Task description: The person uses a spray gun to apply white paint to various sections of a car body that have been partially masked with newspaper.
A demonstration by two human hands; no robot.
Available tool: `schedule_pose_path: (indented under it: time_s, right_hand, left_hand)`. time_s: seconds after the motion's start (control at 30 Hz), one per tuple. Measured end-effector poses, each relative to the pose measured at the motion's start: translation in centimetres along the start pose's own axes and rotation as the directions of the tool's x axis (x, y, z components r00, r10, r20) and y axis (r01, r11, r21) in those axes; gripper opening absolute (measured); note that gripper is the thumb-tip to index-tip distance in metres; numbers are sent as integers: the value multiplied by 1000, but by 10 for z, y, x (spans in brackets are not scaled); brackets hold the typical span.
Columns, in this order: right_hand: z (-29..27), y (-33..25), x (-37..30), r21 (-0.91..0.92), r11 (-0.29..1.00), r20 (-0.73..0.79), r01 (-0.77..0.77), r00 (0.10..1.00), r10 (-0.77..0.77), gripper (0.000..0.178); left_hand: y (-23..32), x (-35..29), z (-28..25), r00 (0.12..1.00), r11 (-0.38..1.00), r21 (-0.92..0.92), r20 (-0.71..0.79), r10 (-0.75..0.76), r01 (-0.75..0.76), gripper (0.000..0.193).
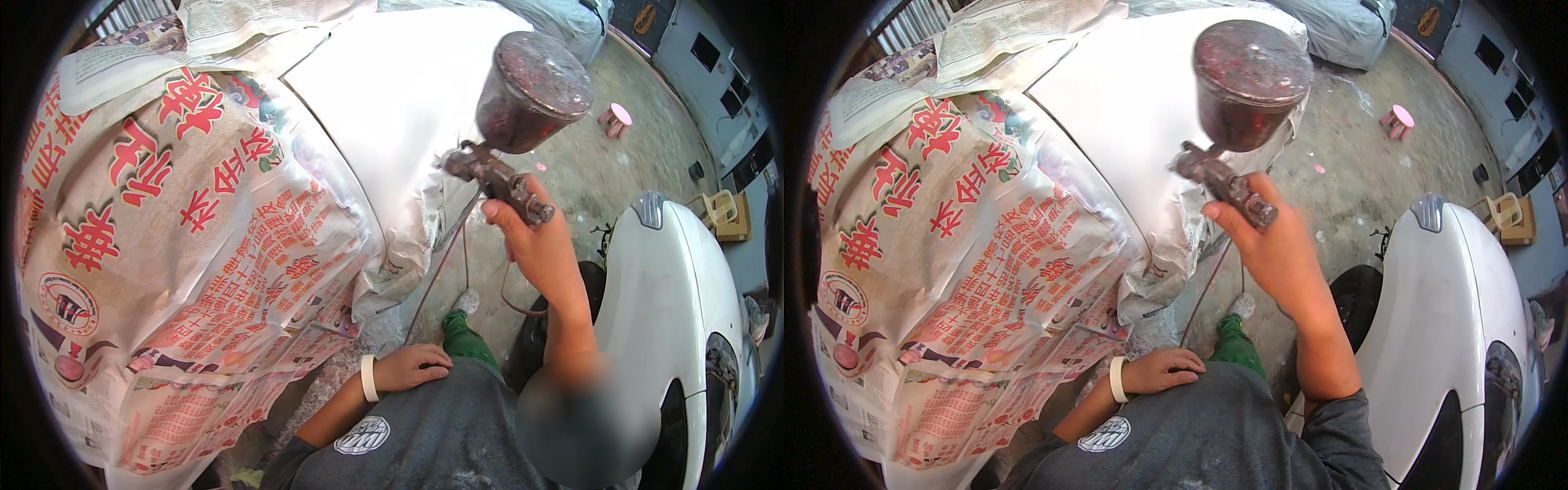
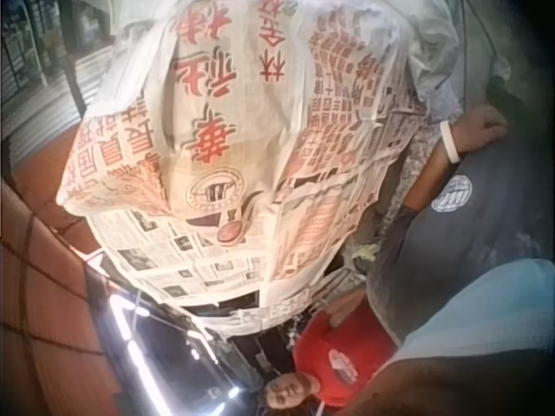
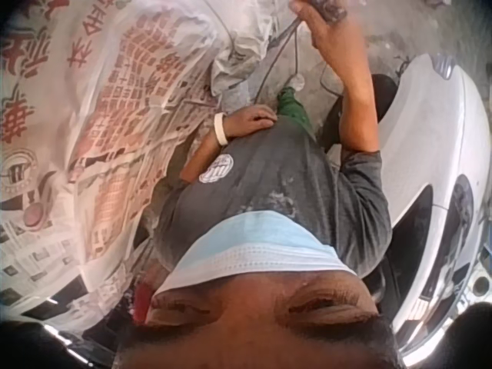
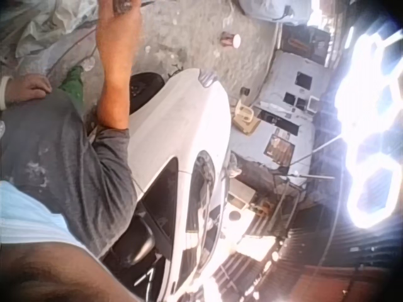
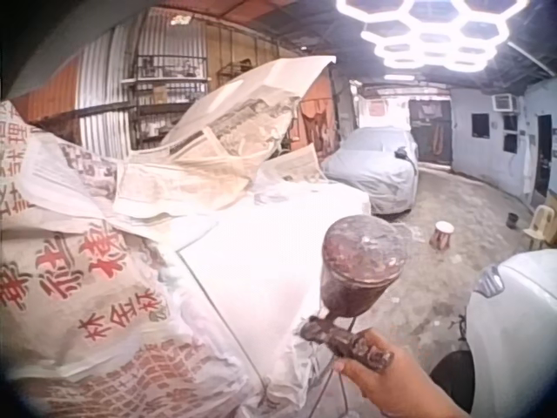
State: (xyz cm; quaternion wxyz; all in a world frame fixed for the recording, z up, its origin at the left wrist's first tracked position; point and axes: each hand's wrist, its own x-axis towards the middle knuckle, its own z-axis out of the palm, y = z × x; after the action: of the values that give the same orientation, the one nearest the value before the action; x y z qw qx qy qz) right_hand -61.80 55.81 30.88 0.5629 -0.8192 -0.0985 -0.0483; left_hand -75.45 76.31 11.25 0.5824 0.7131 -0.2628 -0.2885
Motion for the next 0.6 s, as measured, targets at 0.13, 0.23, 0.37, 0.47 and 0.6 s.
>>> schedule_pose_path:
  time_s: [0.13,0.23,0.37,0.47,0.6]
  right_hand:
    - [1,-20,-3,153,984,230,-97,971,60,29]
    - [-2,-25,3,196,978,247,-67,969,17,27]
    - [-5,-25,16,140,990,94,-27,995,14,26]
    - [-5,-25,23,26,998,-107,56,993,-53,28]
    - [-6,-33,23,-10,1000,-125,28,992,-29,30]
  left_hand:
    - [13,-1,-6,999,994,104,37,40,-43,25]
    - [21,-2,-8,997,997,51,41,58,-60,24]
    - [13,-5,-3,996,996,28,0,88,-88,26]
    - [12,-6,-2,994,993,47,-22,111,-110,27]
    - [11,-7,-5,994,992,55,-18,111,-110,29]
